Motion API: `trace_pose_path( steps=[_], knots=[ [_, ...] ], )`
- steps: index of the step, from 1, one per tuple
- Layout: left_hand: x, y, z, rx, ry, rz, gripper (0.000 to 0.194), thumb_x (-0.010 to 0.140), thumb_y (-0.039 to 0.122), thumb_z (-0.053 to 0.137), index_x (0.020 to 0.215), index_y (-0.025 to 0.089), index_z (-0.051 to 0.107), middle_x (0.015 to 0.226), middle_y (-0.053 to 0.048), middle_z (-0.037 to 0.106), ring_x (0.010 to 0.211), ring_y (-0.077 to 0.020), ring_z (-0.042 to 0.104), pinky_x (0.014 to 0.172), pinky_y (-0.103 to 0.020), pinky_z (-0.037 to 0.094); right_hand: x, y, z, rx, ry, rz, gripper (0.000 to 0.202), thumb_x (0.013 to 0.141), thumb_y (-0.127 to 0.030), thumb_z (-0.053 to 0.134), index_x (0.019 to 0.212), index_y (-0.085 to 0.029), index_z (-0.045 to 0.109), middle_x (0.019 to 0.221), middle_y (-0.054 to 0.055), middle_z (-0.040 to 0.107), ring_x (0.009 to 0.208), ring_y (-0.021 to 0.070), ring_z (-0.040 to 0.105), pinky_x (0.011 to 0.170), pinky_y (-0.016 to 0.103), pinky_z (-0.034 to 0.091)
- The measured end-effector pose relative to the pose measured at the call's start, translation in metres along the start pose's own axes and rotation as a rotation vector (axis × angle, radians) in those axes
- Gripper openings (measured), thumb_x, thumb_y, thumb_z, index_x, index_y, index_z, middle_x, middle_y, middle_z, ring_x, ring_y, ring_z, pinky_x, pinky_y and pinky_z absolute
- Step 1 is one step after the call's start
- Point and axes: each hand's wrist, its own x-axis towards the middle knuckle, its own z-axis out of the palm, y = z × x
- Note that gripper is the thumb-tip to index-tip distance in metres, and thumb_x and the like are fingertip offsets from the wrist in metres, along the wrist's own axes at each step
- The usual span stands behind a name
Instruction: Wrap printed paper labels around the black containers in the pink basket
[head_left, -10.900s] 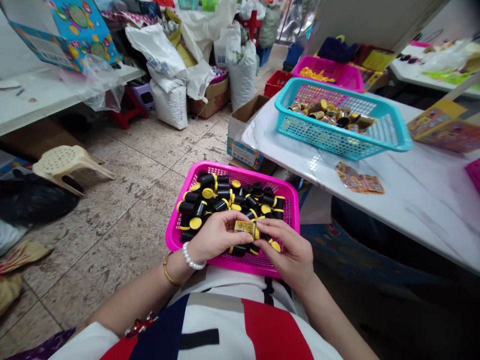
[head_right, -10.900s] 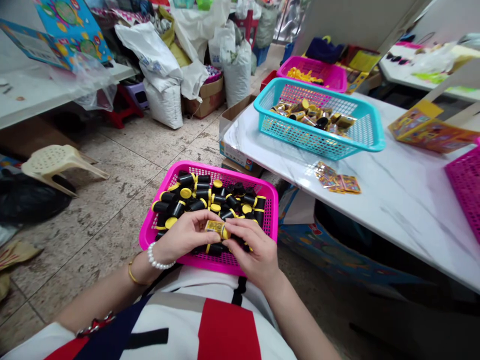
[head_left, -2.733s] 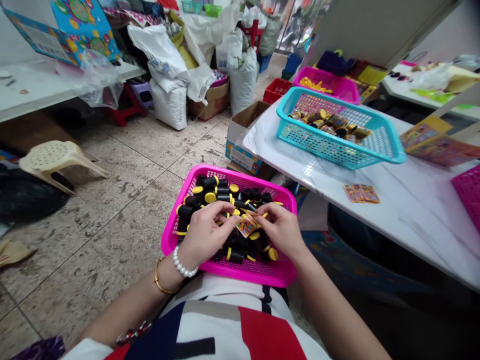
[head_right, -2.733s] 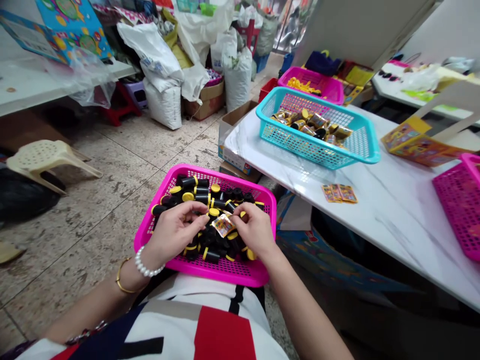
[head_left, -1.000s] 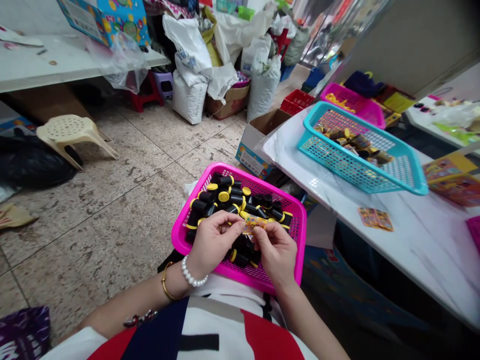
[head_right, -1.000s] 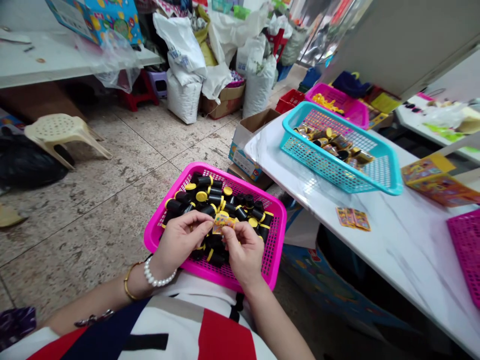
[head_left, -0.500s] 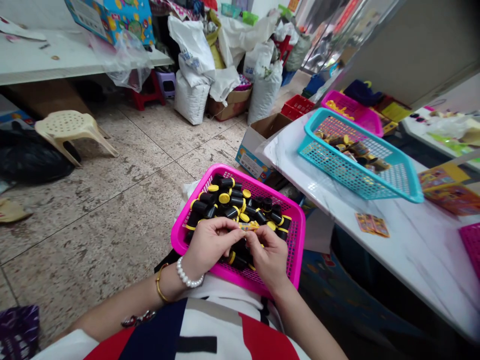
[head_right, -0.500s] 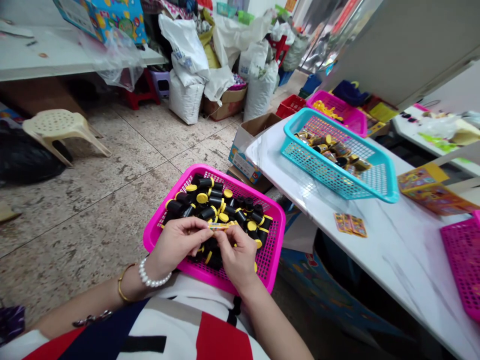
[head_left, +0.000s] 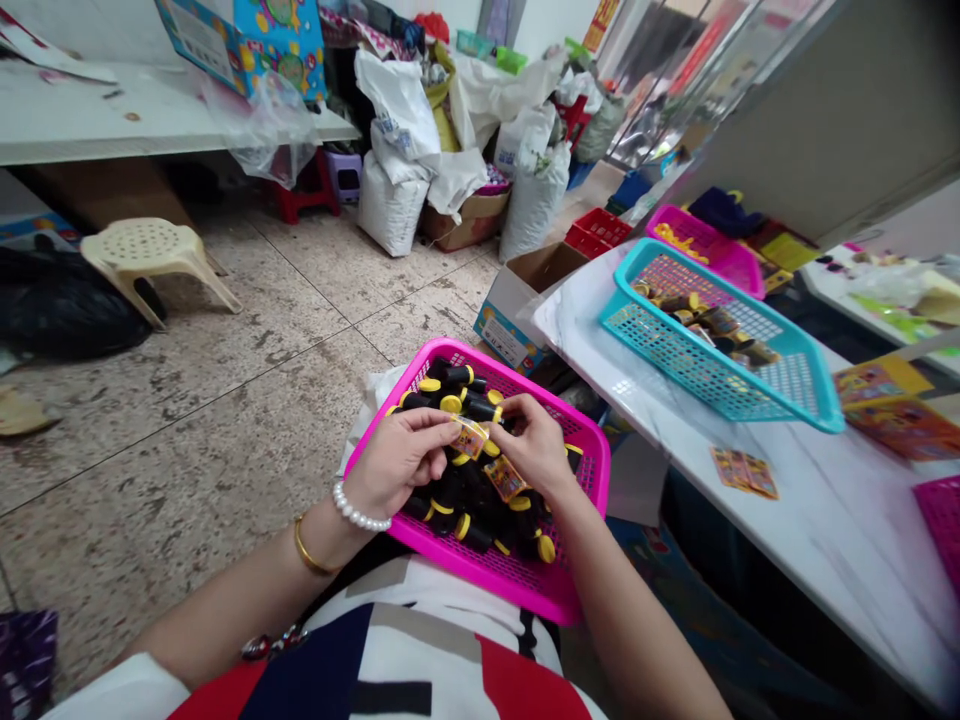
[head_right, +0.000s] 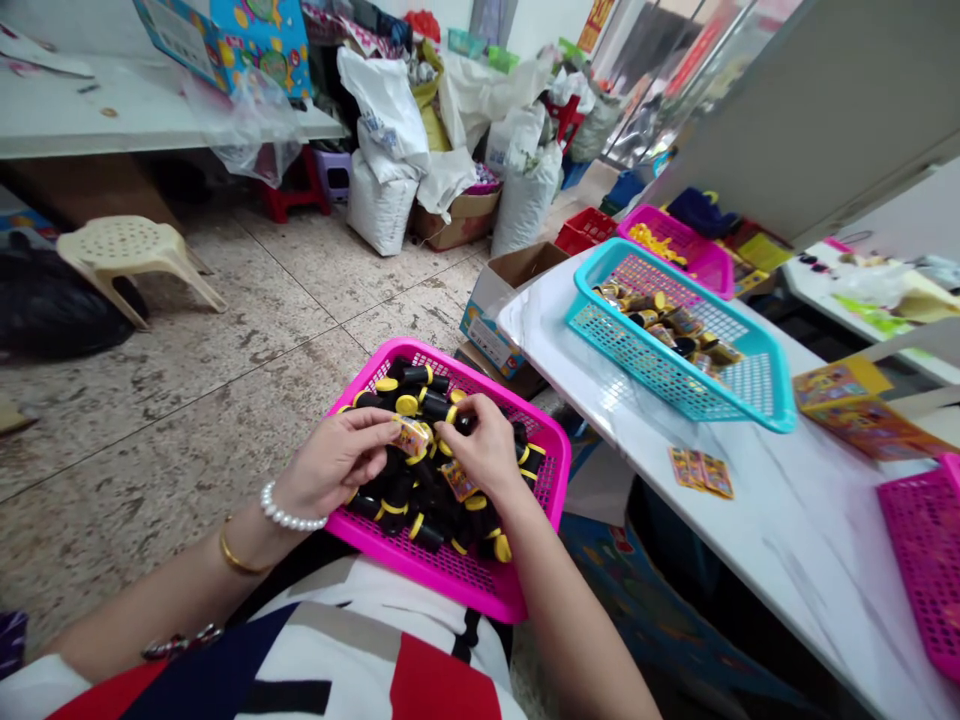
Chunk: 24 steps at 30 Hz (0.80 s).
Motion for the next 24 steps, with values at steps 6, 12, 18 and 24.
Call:
trace_pose_path(
  steps=[6, 12, 18, 24],
  knots=[
    [0.005, 0.004, 0.009, -0.049, -0.049, -0.007, 0.024, 0.072, 0.031, 0.073, 0.082, 0.014, 0.059, 0.062, 0.000, 0.063, 0.033, -0.0013, 0.042, 0.030, -0.013, 0.012, -0.028, -0.018, -0.029, 0.640, -0.091, 0.162, 0.043, 0.064, -0.032, 0.079, 0.100, -0.023, 0.057, 0.078, -0.001, 0.062, 0.059, 0.0130, 0.056, 0.052, 0.024, 0.046],
    [0.007, 0.007, 0.019, -0.095, -0.085, -0.012, 0.023, 0.073, 0.029, 0.073, 0.082, 0.014, 0.057, 0.055, 0.005, 0.054, 0.033, -0.0004, 0.037, 0.031, -0.012, 0.014, -0.040, -0.024, -0.036, 0.536, -0.014, 0.079, 0.029, 0.070, -0.029, 0.077, 0.095, -0.023, 0.063, 0.088, 0.001, 0.066, 0.077, 0.0162, 0.062, 0.070, 0.027, 0.050],
    [0.009, 0.011, 0.021, -0.118, -0.083, -0.016, 0.021, 0.072, 0.026, 0.072, 0.082, 0.013, 0.058, 0.056, 0.005, 0.052, 0.035, -0.0008, 0.038, 0.031, -0.012, 0.014, -0.044, -0.029, -0.038, 0.479, -0.042, 0.006, 0.026, 0.074, -0.026, 0.074, 0.098, -0.023, 0.063, 0.096, 0.004, 0.067, 0.089, 0.0195, 0.063, 0.084, 0.034, 0.051],
    [0.010, 0.011, 0.022, -0.102, -0.109, -0.016, 0.022, 0.071, 0.028, 0.073, 0.078, 0.012, 0.059, 0.057, 0.003, 0.054, 0.034, -0.0003, 0.036, 0.031, -0.013, 0.014, -0.045, -0.035, -0.038, 0.447, 0.005, 0.007, 0.021, 0.074, -0.024, 0.073, 0.091, -0.021, 0.060, 0.109, 0.008, 0.068, 0.103, 0.0234, 0.064, 0.093, 0.041, 0.050]
  ],
)
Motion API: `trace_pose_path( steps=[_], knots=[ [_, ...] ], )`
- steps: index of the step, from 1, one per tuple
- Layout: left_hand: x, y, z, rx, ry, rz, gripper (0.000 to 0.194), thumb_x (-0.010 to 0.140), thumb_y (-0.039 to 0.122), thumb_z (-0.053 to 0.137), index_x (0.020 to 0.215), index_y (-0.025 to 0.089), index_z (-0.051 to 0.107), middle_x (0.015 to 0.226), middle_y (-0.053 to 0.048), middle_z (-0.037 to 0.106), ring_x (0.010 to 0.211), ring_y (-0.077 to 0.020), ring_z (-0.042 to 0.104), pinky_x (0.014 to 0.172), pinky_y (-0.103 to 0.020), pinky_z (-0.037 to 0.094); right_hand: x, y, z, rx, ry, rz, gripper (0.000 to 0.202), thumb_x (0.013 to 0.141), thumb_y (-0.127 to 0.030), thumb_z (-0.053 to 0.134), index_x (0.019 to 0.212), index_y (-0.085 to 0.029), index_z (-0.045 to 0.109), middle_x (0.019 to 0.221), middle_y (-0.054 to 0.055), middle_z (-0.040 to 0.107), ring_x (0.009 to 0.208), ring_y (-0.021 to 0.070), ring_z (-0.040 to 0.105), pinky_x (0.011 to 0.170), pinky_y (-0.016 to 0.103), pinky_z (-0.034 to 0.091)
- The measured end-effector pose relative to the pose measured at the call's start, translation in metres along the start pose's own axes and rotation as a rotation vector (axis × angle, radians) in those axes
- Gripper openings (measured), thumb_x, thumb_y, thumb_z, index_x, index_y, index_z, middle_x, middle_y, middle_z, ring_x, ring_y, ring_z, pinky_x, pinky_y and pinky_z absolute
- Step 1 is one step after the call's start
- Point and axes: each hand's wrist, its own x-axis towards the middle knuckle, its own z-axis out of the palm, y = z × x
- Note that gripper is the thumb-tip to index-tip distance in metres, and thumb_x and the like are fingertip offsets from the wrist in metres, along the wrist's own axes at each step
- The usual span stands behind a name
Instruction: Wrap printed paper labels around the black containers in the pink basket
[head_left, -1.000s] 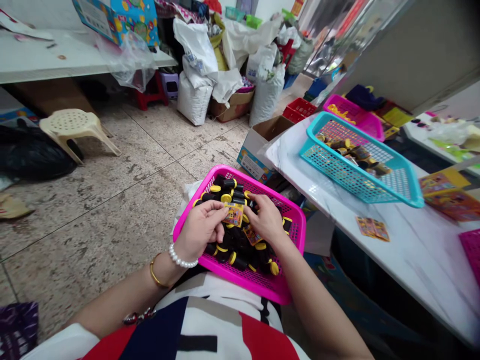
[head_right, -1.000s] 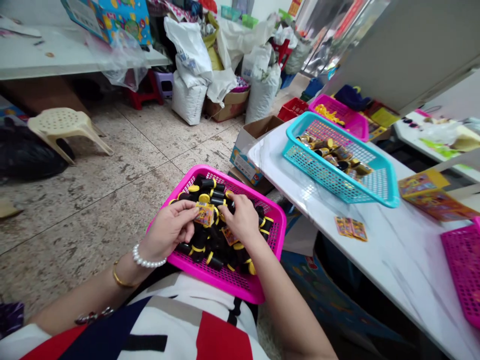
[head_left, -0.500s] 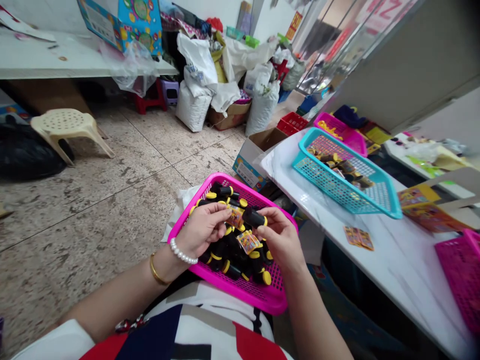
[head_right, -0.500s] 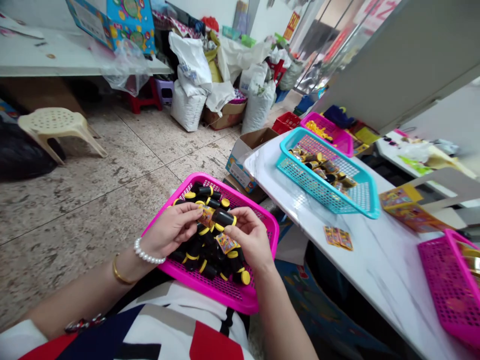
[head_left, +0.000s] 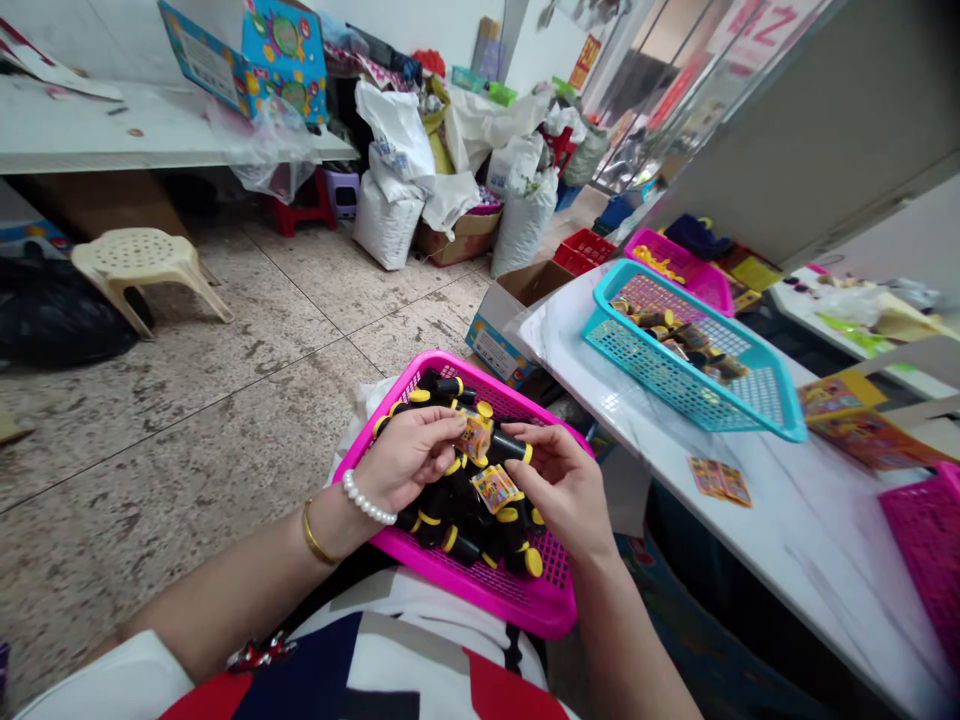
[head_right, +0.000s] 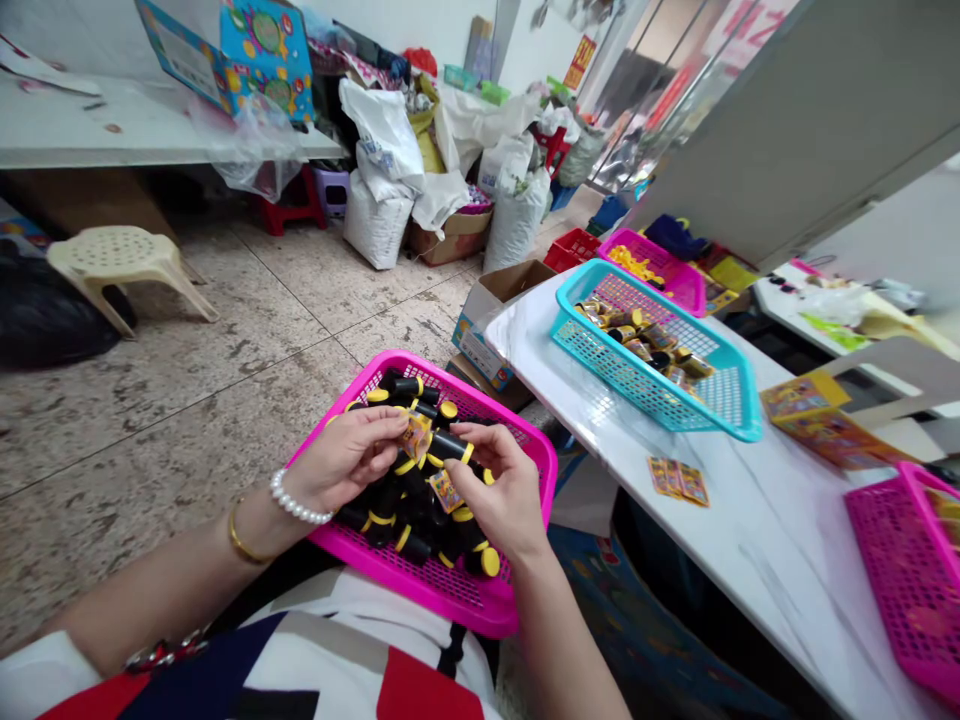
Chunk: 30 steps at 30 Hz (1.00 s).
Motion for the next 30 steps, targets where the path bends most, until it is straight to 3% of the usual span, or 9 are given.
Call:
trace_pose_path(
  steps=[5, 9, 13, 17, 24, 30],
  knots=[
    [0.001, 0.000, 0.002, 0.016, 0.012, -0.021, 0.019, 0.075, 0.027, 0.070, 0.081, 0.012, 0.060, 0.050, 0.005, 0.051, 0.033, -0.0012, 0.037, 0.030, -0.012, 0.014, -0.002, -0.006, -0.006, 0.134, -0.032, 0.021, 0.020, 0.074, -0.024, 0.073, 0.090, -0.022, 0.060, 0.114, 0.010, 0.068, 0.106, 0.0253, 0.063, 0.092, 0.042, 0.050],
    [-0.002, 0.000, 0.005, 0.033, -0.061, -0.037, 0.018, 0.078, 0.028, 0.067, 0.081, 0.012, 0.059, 0.061, 0.002, 0.057, 0.036, -0.0011, 0.044, 0.030, -0.011, 0.015, 0.000, -0.008, -0.007, 0.227, -0.119, 0.045, 0.020, 0.073, -0.026, 0.074, 0.088, -0.021, 0.061, 0.116, 0.010, 0.067, 0.106, 0.0261, 0.064, 0.091, 0.042, 0.050],
    [-0.004, -0.001, 0.003, 0.037, -0.119, -0.059, 0.019, 0.079, 0.028, 0.067, 0.080, 0.014, 0.055, 0.072, 0.000, 0.062, 0.038, -0.0015, 0.048, 0.030, -0.011, 0.017, 0.001, -0.008, -0.008, 0.212, -0.122, 0.063, 0.020, 0.073, -0.026, 0.075, 0.086, -0.021, 0.060, 0.113, 0.010, 0.069, 0.103, 0.0252, 0.065, 0.090, 0.041, 0.051],
    [-0.003, -0.004, 0.001, 0.031, -0.125, -0.057, 0.022, 0.078, 0.030, 0.068, 0.078, 0.016, 0.052, 0.060, 0.004, 0.056, 0.033, -0.0011, 0.043, 0.030, -0.011, 0.017, 0.001, -0.010, -0.009, 0.211, -0.123, 0.064, 0.021, 0.073, -0.027, 0.075, 0.085, -0.022, 0.058, 0.111, 0.010, 0.070, 0.098, 0.0245, 0.067, 0.088, 0.041, 0.052],
    [0.000, -0.007, 0.003, -0.088, -0.120, -0.064, 0.020, 0.075, 0.026, 0.070, 0.077, 0.012, 0.057, 0.067, 0.002, 0.057, 0.035, 0.0017, 0.037, 0.030, -0.011, 0.019, -0.003, -0.008, -0.006, 0.035, -0.083, -0.004, 0.020, 0.076, -0.019, 0.069, 0.089, -0.022, 0.053, 0.107, 0.009, 0.071, 0.092, 0.0220, 0.069, 0.080, 0.037, 0.056],
    [-0.003, -0.011, 0.006, -0.100, -0.107, -0.061, 0.017, 0.076, 0.026, 0.070, 0.079, 0.013, 0.060, 0.064, 0.003, 0.057, 0.035, 0.0008, 0.036, 0.031, -0.012, 0.017, -0.011, -0.006, -0.002, -0.189, -0.071, -0.170, 0.028, 0.073, -0.009, 0.066, 0.093, -0.024, 0.051, 0.119, 0.009, 0.065, 0.110, 0.0241, 0.063, 0.086, 0.037, 0.056]
  ],
)
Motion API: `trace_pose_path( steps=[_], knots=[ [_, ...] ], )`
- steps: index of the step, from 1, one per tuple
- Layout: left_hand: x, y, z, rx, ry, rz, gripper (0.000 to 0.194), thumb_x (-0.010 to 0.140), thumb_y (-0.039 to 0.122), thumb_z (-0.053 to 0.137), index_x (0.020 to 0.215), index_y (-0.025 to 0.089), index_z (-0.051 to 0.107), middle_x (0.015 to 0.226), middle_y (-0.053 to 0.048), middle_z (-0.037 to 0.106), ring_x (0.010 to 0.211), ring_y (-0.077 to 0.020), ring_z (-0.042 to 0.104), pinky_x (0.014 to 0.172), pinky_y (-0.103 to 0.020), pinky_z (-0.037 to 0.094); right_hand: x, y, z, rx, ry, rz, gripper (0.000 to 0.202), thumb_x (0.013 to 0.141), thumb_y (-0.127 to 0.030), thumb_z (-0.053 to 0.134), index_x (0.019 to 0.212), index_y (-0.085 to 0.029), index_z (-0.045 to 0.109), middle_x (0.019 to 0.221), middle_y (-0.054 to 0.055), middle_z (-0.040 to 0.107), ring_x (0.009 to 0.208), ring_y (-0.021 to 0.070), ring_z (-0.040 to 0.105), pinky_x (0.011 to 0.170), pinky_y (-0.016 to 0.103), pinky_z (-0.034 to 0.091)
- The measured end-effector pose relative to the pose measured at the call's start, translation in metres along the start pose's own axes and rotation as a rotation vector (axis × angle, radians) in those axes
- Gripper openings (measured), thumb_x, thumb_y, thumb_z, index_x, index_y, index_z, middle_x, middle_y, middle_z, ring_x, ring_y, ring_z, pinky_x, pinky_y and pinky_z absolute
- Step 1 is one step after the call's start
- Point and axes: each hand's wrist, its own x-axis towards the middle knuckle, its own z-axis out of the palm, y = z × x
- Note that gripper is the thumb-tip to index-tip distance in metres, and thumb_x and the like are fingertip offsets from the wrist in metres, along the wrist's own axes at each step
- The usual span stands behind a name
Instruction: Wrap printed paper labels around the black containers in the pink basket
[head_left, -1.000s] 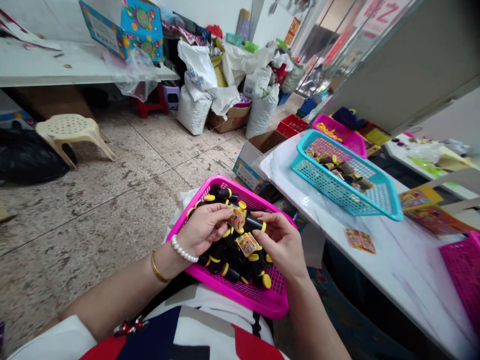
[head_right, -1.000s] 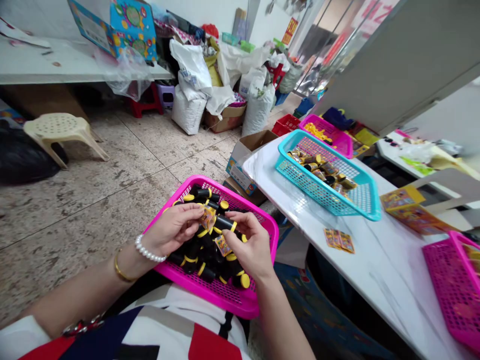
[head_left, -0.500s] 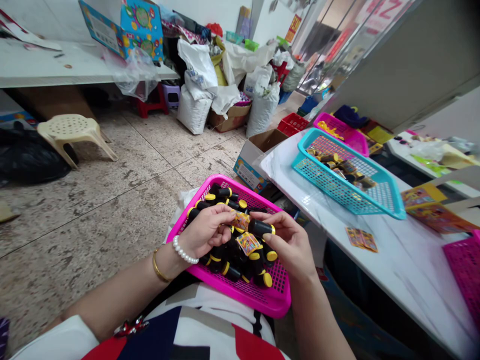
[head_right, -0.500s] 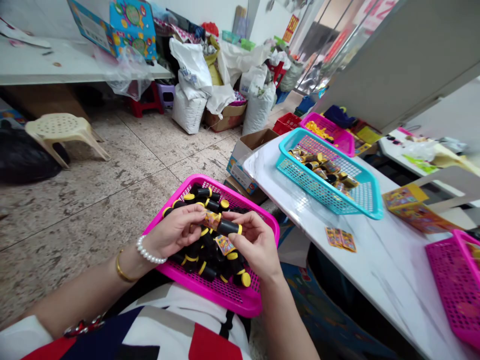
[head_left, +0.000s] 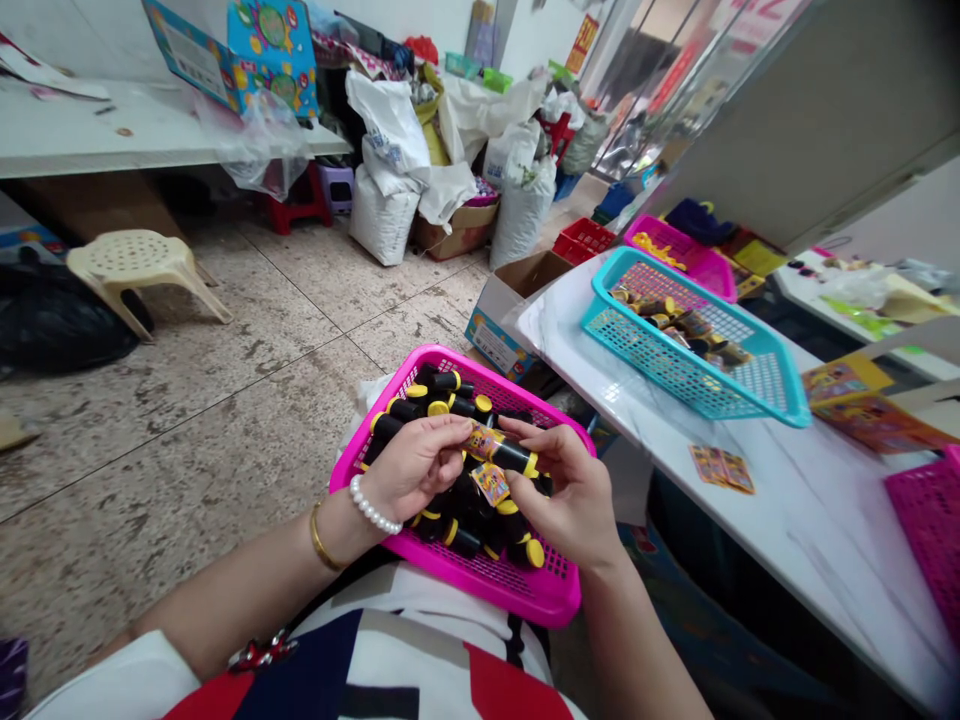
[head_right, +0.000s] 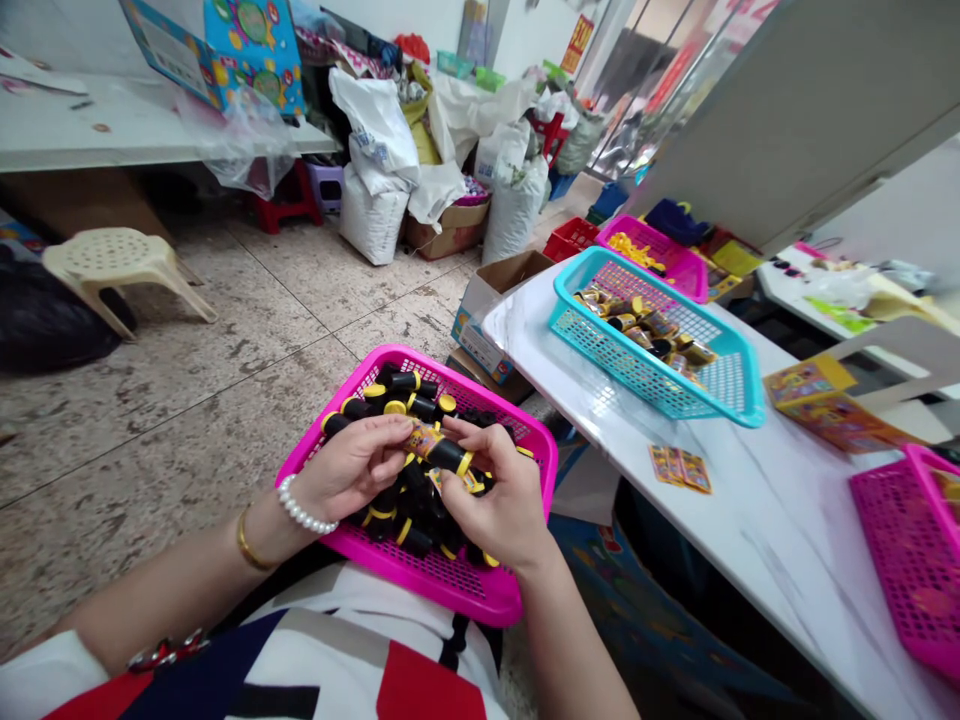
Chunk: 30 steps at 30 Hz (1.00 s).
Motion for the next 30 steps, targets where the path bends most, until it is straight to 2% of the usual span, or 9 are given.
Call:
trace_pose_path(
  steps=[5, 7, 9, 13, 17, 20, 24, 26, 30],
  knots=[
    [-0.010, -0.002, 0.001, 0.264, 0.119, 0.146, 0.024, 0.079, 0.035, 0.067, 0.088, 0.013, 0.064, 0.050, 0.005, 0.048, 0.039, -0.0024, 0.037, 0.035, -0.012, 0.020, -0.001, 0.004, 0.000, -0.129, 0.048, -0.033, 0.030, 0.073, -0.012, 0.068, 0.098, -0.024, 0.055, 0.106, 0.006, 0.067, 0.091, 0.0205, 0.068, 0.079, 0.034, 0.058],
    [-0.013, 0.000, 0.000, 0.358, 0.181, 0.265, 0.032, 0.079, 0.037, 0.068, 0.101, 0.015, 0.062, 0.062, 0.003, 0.054, 0.046, -0.0034, 0.042, 0.038, -0.012, 0.026, -0.001, 0.006, 0.000, -0.177, 0.087, -0.067, 0.031, 0.073, -0.014, 0.070, 0.100, -0.024, 0.058, 0.101, 0.006, 0.066, 0.088, 0.0198, 0.067, 0.079, 0.033, 0.057],
    [-0.014, 0.004, -0.001, 0.445, 0.143, 0.306, 0.043, 0.077, 0.038, 0.071, 0.112, 0.018, 0.058, 0.078, 0.000, 0.059, 0.054, -0.0054, 0.049, 0.039, -0.013, 0.031, -0.002, 0.007, -0.001, -0.186, 0.079, -0.115, 0.032, 0.074, -0.016, 0.072, 0.103, -0.024, 0.060, 0.099, 0.006, 0.065, 0.088, 0.0203, 0.066, 0.077, 0.033, 0.057],
    [-0.013, 0.010, 0.000, 0.642, -0.087, 0.091, 0.038, 0.077, 0.043, 0.069, 0.101, 0.014, 0.062, 0.069, 0.001, 0.058, 0.053, -0.0070, 0.049, 0.040, -0.015, 0.035, -0.004, 0.006, 0.001, -0.207, 0.004, -0.190, 0.035, 0.076, -0.017, 0.072, 0.110, -0.026, 0.064, 0.109, 0.007, 0.061, 0.086, 0.0187, 0.063, 0.074, 0.033, 0.056],
    [-0.008, 0.005, 0.003, 0.682, -0.120, 0.059, 0.035, 0.075, 0.038, 0.072, 0.099, 0.014, 0.063, 0.061, 0.003, 0.056, 0.049, -0.0060, 0.047, 0.045, -0.016, 0.038, -0.008, 0.007, 0.001, -0.247, 0.002, -0.226, 0.038, 0.080, -0.016, 0.070, 0.115, -0.030, 0.066, 0.102, 0.004, 0.061, 0.085, 0.0166, 0.063, 0.075, 0.031, 0.054],
    [-0.004, 0.000, -0.001, 0.584, -0.183, 0.019, 0.039, 0.076, 0.039, 0.070, 0.105, 0.015, 0.062, 0.068, 0.001, 0.061, 0.056, -0.0084, 0.055, 0.050, -0.018, 0.043, -0.013, 0.010, -0.003, -0.286, 0.038, -0.273, 0.038, 0.078, -0.015, 0.071, 0.113, -0.030, 0.067, 0.099, 0.004, 0.063, 0.091, 0.0180, 0.063, 0.079, 0.031, 0.053],
    [-0.005, -0.003, -0.007, 0.491, -0.174, -0.050, 0.038, 0.080, 0.041, 0.066, 0.108, 0.016, 0.059, 0.075, -0.002, 0.064, 0.057, -0.0112, 0.059, 0.048, -0.020, 0.044, -0.019, 0.016, -0.006, -0.295, 0.054, -0.284, 0.041, 0.076, -0.014, 0.073, 0.114, -0.029, 0.066, 0.104, 0.005, 0.065, 0.094, 0.0195, 0.063, 0.083, 0.032, 0.053],
    [-0.008, -0.006, -0.005, 0.606, -0.149, 0.071, 0.030, 0.080, 0.036, 0.067, 0.102, 0.015, 0.062, 0.077, -0.003, 0.066, 0.059, -0.0106, 0.058, 0.053, -0.021, 0.046, -0.022, 0.021, -0.002, -0.220, 0.064, -0.220, 0.038, 0.074, -0.015, 0.076, 0.108, -0.028, 0.068, 0.099, 0.005, 0.067, 0.090, 0.0196, 0.065, 0.081, 0.033, 0.054],
    [-0.012, -0.012, 0.000, 0.930, -0.035, 0.446, 0.020, 0.083, 0.029, 0.063, 0.098, 0.018, 0.069, 0.093, -0.006, 0.068, 0.077, -0.0133, 0.059, 0.068, -0.024, 0.047, -0.023, 0.030, 0.014, 0.193, 0.098, 0.081, 0.024, 0.075, -0.021, 0.076, 0.098, -0.026, 0.069, 0.089, 0.002, 0.067, 0.077, 0.0173, 0.066, 0.068, 0.031, 0.056]
  ],
)
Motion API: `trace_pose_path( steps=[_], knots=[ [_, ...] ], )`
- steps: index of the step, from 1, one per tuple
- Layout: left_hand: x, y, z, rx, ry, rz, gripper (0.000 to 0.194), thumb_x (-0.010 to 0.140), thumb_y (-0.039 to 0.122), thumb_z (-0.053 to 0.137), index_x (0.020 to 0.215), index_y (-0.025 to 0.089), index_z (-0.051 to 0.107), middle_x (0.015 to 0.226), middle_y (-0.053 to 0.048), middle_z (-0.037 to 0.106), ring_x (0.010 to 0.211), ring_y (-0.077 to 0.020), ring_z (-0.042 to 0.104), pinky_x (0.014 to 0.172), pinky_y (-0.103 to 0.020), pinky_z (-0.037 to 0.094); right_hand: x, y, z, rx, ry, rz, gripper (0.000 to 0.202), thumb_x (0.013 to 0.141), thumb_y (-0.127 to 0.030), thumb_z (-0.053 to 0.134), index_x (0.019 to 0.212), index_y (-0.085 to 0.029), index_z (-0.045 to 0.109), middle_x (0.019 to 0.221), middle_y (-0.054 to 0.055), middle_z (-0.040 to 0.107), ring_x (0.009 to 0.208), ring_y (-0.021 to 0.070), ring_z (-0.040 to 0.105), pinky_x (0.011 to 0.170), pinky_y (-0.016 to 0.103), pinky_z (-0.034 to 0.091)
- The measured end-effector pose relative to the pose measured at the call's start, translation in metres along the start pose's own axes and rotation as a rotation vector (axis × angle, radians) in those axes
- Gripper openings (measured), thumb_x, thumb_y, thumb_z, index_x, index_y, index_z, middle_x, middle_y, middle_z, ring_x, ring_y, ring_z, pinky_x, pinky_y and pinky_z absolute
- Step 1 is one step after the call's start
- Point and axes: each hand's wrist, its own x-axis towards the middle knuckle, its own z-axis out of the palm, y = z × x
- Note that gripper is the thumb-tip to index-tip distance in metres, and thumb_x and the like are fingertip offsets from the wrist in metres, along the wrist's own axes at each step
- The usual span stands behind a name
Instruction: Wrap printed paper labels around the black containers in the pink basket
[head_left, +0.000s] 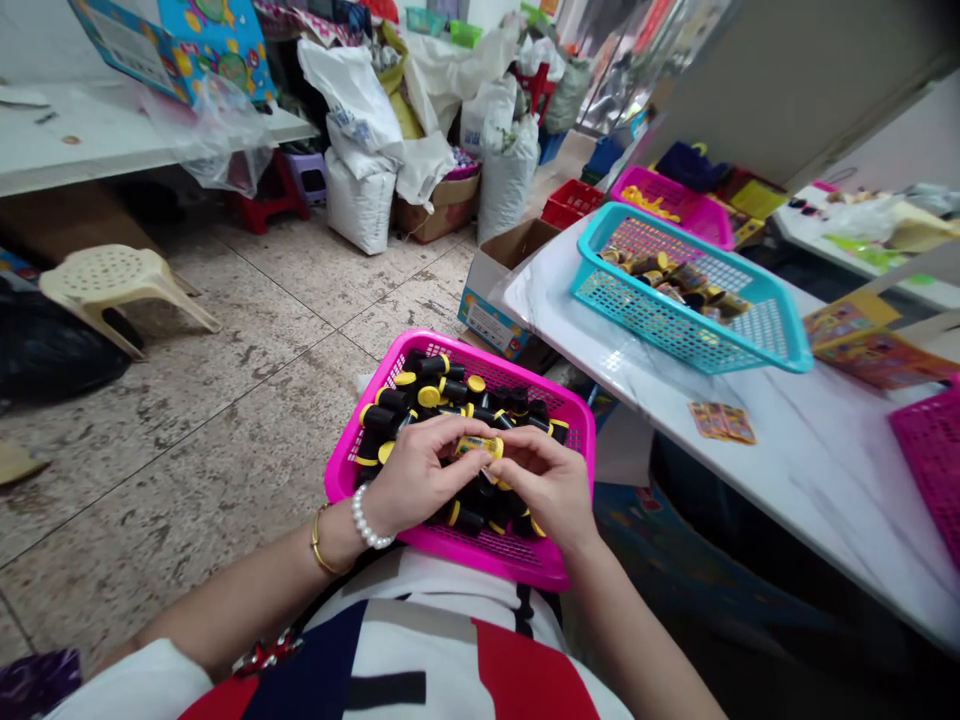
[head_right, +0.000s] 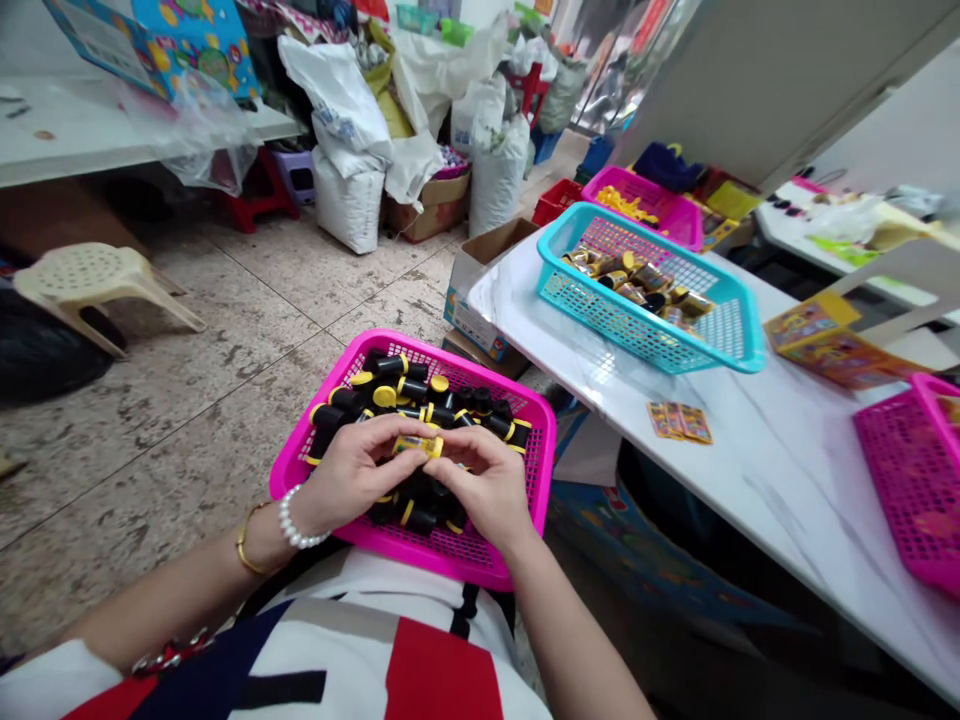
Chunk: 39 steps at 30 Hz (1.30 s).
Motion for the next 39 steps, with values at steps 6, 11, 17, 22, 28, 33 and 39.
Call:
trace_pose_path(
  steps=[6, 11, 17, 22, 28, 33, 39],
  knots=[
    [0.001, -0.007, -0.002, -0.194, -0.064, -0.098, 0.038, 0.082, 0.033, 0.065, 0.116, 0.018, 0.055, 0.091, -0.004, 0.064, 0.070, -0.0117, 0.060, 0.061, -0.022, 0.049, 0.001, 0.001, 0.007, 0.125, 0.087, 0.110, 0.027, 0.070, -0.025, 0.080, 0.096, -0.023, 0.071, 0.093, 0.004, 0.068, 0.080, 0.0169, 0.066, 0.071, 0.029, 0.057],
    [0.005, -0.001, -0.001, -0.221, -0.132, -0.219, 0.030, 0.083, 0.043, 0.062, 0.092, 0.015, 0.058, 0.063, 0.002, 0.059, 0.047, -0.0078, 0.053, 0.043, -0.018, 0.042, 0.005, 0.001, 0.006, 0.298, -0.033, 0.305, 0.022, 0.078, -0.038, 0.072, 0.078, -0.017, 0.064, 0.064, 0.001, 0.067, 0.055, 0.0139, 0.064, 0.058, 0.028, 0.057],
    [0.011, 0.001, -0.001, -0.452, -0.179, -0.466, 0.041, 0.079, 0.055, 0.061, 0.075, 0.015, 0.052, 0.055, 0.003, 0.058, 0.030, -0.0051, 0.045, 0.028, -0.015, 0.032, 0.007, 0.001, 0.000, 0.290, -0.074, 0.125, 0.030, 0.071, -0.028, 0.078, 0.100, -0.026, 0.070, 0.109, 0.005, 0.060, 0.081, 0.0168, 0.066, 0.069, 0.033, 0.062],
    [0.009, -0.005, 0.006, -0.715, -0.252, -0.486, 0.037, 0.078, 0.049, 0.066, 0.076, 0.014, 0.053, 0.051, 0.004, 0.059, 0.027, -0.0035, 0.042, 0.026, -0.012, 0.029, 0.001, 0.010, 0.004, 0.372, 0.000, 0.084, 0.014, 0.071, -0.022, 0.078, 0.083, -0.024, 0.071, 0.096, 0.002, 0.055, 0.074, 0.0157, 0.065, 0.057, 0.032, 0.064],
    [0.009, -0.007, 0.017, -0.762, -0.171, -0.536, 0.044, 0.076, 0.055, 0.066, 0.071, 0.014, 0.053, 0.046, 0.005, 0.055, 0.024, -0.0036, 0.039, 0.024, -0.013, 0.026, -0.001, 0.012, 0.007, 0.337, 0.041, 0.081, 0.014, 0.074, -0.024, 0.076, 0.085, -0.024, 0.067, 0.095, 0.002, 0.054, 0.066, 0.0129, 0.064, 0.053, 0.031, 0.063],
    [0.009, -0.005, 0.021, -0.741, -0.126, -0.564, 0.045, 0.074, 0.057, 0.067, 0.072, 0.015, 0.052, 0.044, 0.005, 0.053, 0.024, -0.0044, 0.039, 0.023, -0.013, 0.025, 0.001, 0.004, 0.005, 0.168, 0.063, -0.002, 0.011, 0.076, -0.025, 0.074, 0.085, -0.023, 0.068, 0.099, 0.004, 0.055, 0.073, 0.0151, 0.063, 0.060, 0.031, 0.061],
    [0.007, -0.004, 0.025, -0.706, -0.130, -0.536, 0.046, 0.078, 0.060, 0.060, 0.081, 0.016, 0.051, 0.053, 0.003, 0.058, 0.029, -0.0045, 0.042, 0.026, -0.012, 0.028, 0.003, -0.001, 0.003, 0.102, 0.018, -0.021, 0.025, 0.072, -0.031, 0.076, 0.090, -0.023, 0.061, 0.098, 0.005, 0.060, 0.079, 0.0177, 0.065, 0.065, 0.029, 0.059]
  ],
)
